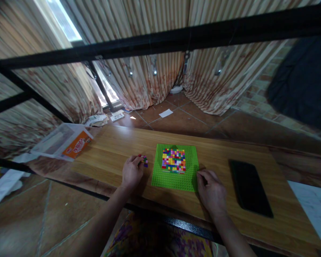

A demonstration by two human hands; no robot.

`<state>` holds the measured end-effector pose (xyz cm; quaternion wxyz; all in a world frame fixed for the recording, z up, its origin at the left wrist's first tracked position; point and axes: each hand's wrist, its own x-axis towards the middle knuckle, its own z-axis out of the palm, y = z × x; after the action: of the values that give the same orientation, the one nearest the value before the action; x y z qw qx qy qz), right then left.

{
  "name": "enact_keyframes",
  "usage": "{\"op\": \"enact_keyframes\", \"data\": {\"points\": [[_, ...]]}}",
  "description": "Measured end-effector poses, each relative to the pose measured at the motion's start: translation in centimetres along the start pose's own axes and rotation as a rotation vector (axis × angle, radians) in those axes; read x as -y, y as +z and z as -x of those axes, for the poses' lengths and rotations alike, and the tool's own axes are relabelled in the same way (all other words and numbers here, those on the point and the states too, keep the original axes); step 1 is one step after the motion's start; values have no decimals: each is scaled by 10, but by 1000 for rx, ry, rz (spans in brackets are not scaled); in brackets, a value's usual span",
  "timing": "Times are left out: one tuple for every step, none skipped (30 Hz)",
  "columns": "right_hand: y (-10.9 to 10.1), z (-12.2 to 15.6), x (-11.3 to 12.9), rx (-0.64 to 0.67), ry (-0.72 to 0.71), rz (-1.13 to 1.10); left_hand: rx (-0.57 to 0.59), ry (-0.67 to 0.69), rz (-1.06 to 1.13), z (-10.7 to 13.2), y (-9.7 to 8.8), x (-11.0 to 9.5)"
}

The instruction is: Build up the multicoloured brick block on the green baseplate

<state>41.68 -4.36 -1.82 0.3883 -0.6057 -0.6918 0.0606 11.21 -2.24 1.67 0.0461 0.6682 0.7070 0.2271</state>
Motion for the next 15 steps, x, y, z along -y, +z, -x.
{"op": "enact_keyframes", "data": {"points": [[0,0,0,-1,-2,-3,-7,3,5,1,0,1],[0,0,-1,-2,-2,-4,-19,7,15,1,0,1],[1,0,-1,0,-2,-4,-34,11,30,2,-1,1],[1,0,-1,2,0,-6,-53,12,53,2,-2,1],[1,0,0,5,3,-10,-72,7,89,3,-4,0],[1,0,0,5,7,-12,-87,-1,138,4,-6,-2],[0,-1,1,4,11,-14,-97,-11,201,4,-8,-4],[0,-1,2,4,14,-15,-98,-21,271,5,-10,-8],[0,-1,2,5,14,-18,-93,-28,342,6,-12,-12],[0,-1,3,7,13,-21,-82,-30,406,7,-14,-18],[0,-1,3,7,12,-22,-64,-27,459,8,-15,-24],[0,-1,3,8,13,-24,-43,-18,502,9,-16,-30],[0,-1,2,11,15,-25,-25,-9,538,9,-16,-37],[0,-1,2,12,18,-26,-10,2,567,9,-16,-43],[0,-1,2,14,22,-28,-6,12,587,8,-16,-49]]}}
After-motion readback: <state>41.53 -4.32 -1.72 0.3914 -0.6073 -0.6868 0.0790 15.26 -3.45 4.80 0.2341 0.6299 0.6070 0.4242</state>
